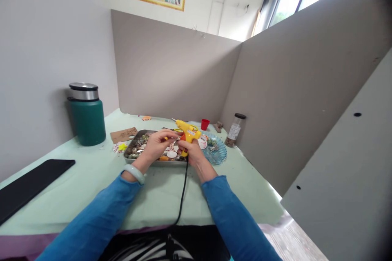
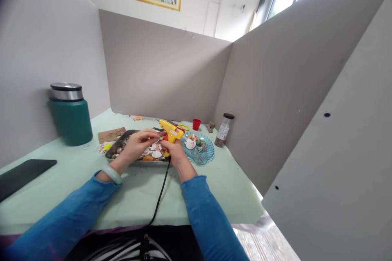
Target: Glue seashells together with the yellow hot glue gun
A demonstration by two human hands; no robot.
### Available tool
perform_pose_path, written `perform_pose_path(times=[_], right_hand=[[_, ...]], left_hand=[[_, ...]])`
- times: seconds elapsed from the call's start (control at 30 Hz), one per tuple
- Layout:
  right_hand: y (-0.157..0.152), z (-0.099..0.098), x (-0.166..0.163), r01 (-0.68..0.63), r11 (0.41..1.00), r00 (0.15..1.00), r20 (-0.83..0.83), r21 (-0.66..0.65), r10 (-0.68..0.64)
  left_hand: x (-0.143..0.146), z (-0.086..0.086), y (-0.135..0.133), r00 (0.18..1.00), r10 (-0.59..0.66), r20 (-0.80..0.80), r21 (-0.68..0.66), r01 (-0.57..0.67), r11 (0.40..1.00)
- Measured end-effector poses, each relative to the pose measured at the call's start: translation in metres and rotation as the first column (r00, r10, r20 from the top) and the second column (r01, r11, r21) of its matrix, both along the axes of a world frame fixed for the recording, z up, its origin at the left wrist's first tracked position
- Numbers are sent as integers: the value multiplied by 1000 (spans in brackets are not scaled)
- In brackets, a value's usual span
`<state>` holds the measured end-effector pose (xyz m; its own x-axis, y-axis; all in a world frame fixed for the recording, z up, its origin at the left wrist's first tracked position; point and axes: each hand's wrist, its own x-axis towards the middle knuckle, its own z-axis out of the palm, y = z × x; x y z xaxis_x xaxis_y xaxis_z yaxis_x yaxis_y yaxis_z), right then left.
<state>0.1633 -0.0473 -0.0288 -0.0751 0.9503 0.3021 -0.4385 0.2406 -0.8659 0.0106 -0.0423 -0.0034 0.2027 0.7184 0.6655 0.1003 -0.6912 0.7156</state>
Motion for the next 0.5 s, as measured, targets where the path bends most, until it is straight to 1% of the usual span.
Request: perform_pose_path(times=[0.1,0.27,0.43,0.5], right_hand=[[1,-1,0,12,1000,1000,0,15,-12],[4,-4,1,-2,1000,1000,6,10,2],[4,-4,2,4,1000,999,37,-7,-3],[3,-3,2,10,1000,999,43,-3,-10]], left_hand=[[-1,-1,1,999,7,-34,54,-5,999],[-3,-8,7,998,5,-65,141,4,990],[-4,-12,12,996,29,-83,285,-4,958],[-3,-11,11,995,34,-93,314,-3,949]])
